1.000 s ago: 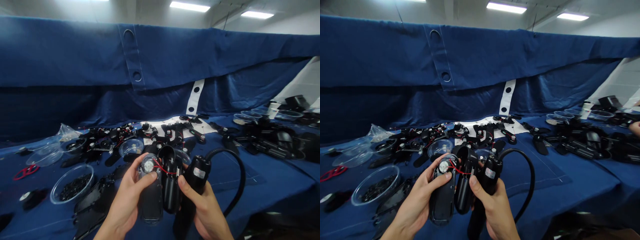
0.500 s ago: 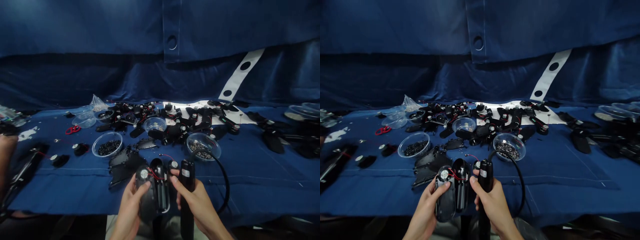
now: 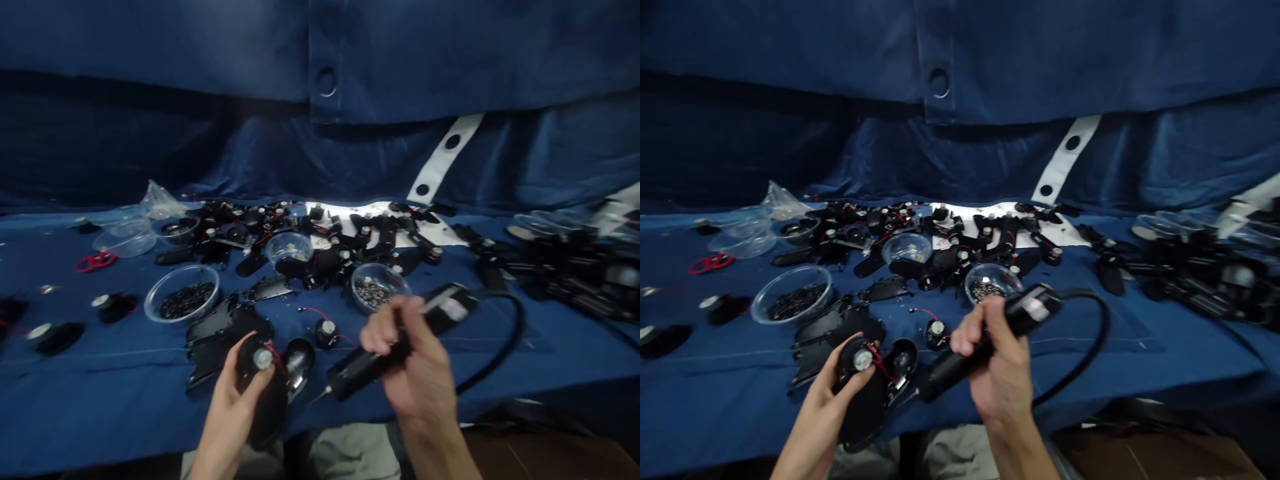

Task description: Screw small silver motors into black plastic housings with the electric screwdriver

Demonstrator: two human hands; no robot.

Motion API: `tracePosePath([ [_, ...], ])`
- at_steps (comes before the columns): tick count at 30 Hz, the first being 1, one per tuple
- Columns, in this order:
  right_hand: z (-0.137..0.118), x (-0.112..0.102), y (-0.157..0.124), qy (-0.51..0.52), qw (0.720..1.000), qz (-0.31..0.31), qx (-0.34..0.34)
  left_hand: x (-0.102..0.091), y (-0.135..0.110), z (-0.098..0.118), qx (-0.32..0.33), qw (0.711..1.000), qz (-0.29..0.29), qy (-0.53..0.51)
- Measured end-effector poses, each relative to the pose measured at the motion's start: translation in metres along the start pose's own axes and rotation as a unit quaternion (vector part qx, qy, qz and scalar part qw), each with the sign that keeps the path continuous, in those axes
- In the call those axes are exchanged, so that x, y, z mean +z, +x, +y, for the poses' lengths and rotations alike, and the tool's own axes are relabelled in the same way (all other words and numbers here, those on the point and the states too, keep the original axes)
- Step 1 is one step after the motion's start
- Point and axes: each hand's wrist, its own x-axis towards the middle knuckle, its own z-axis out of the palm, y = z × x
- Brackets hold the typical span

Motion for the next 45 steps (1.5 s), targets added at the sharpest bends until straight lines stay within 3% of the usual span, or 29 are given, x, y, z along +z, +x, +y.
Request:
tracePosePath([
  [4, 0.018, 0.01, 0.011, -0.087, 0.996, 0.014, 0.021, 0.004, 0.003, 0.001, -0.118, 0.99, 0.017, -0.076],
  [10, 0.02, 0.016, 0.009, -0.105, 0.994, 0.006, 0.028, 0.007, 0.006, -0.001, -0.129, 0.986, -0.003, -0.109],
  [18, 0.009, 0.009, -0.008, -0.017, 0.996, -0.027, 0.088, 0.006, 0.002, 0.008, -0.185, 0.973, -0.036, -0.129],
  [20, 0.013, 0.003, -0.013, -0.029, 0.995, -0.062, 0.069, 0.006, 0.0, 0.006, -0.165, 0.976, -0.049, -0.133],
  [23, 0.02, 0.0, -0.019, -0.052, 0.994, -0.091, -0.021, 0.006, -0.001, 0.002, -0.116, 0.982, -0.068, -0.136],
  [28, 0.021, 0.019, -0.024, -0.03, 0.986, -0.092, -0.136, 0.009, -0.002, -0.002, -0.027, 0.994, -0.072, -0.076],
  [33, 0.032, 0.037, -0.021, -0.034, 0.983, -0.101, -0.149, 0.012, -0.003, -0.004, 0.023, 0.997, -0.065, -0.033],
  [45, 0.056, 0.038, -0.02, -0.048, 0.981, -0.12, -0.146, 0.015, -0.005, -0.003, 0.035, 0.996, -0.07, -0.038],
])
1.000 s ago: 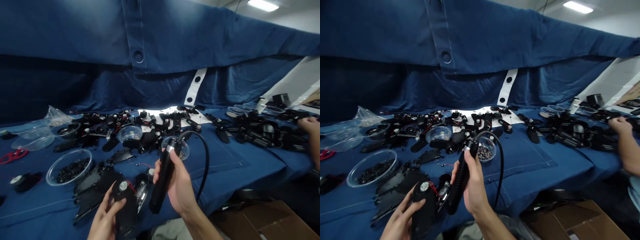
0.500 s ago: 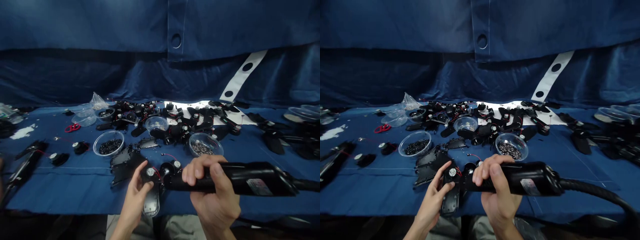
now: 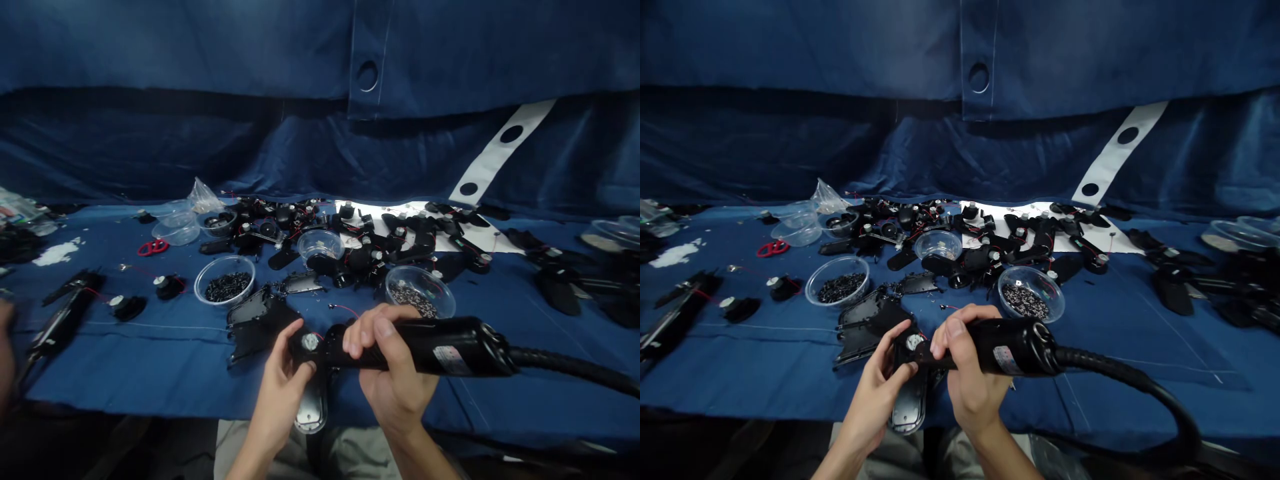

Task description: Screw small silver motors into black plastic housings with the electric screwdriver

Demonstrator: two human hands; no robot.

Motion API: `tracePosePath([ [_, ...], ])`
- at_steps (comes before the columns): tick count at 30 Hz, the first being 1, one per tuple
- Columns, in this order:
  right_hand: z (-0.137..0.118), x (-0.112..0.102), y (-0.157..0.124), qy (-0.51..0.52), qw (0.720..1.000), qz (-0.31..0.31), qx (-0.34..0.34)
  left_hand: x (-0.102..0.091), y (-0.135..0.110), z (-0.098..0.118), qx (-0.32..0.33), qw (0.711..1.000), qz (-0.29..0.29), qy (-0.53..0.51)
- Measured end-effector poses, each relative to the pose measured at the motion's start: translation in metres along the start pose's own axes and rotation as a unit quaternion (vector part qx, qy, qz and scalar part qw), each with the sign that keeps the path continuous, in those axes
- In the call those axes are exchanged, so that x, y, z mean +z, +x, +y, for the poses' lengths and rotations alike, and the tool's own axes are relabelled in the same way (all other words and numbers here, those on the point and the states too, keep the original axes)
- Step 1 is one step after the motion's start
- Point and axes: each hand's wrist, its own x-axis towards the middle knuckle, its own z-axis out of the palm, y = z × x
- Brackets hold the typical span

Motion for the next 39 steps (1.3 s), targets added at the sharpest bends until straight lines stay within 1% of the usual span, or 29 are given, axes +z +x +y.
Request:
tracePosePath([
  [8, 0.004, -0.002, -0.002, -0.005, 1.0, -0.01, 0.001, 0.001, 0.0, -0.003, 0.014, 1.0, 0.002, -0.001],
  [10, 0.004, -0.004, -0.003, -0.008, 0.999, -0.032, 0.005, 0.001, 0.0, -0.003, 0.022, 1.0, 0.006, 0.004],
  [14, 0.003, -0.01, -0.003, -0.009, 0.994, -0.105, 0.023, 0.002, 0.001, -0.003, 0.045, 0.999, 0.006, 0.028],
  [16, 0.003, -0.012, -0.002, -0.002, 0.993, -0.117, 0.03, 0.002, 0.001, -0.003, 0.05, 0.998, 0.007, 0.038],
  [20, 0.004, -0.013, 0.001, 0.014, 0.993, -0.111, 0.031, 0.003, 0.002, -0.003, 0.049, 0.998, 0.013, 0.045],
  [32, 0.003, -0.012, 0.001, 0.014, 0.994, -0.103, 0.026, 0.003, 0.003, -0.003, 0.056, 0.997, 0.005, 0.057],
  [35, 0.0, -0.011, 0.003, 0.019, 0.996, -0.087, 0.009, 0.003, 0.004, -0.002, 0.058, 0.997, 0.002, 0.046],
  [39, -0.016, -0.009, 0.003, 0.025, 0.997, -0.062, -0.039, 0.0, 0.006, 0.001, 0.013, 1.0, 0.002, 0.018],
])
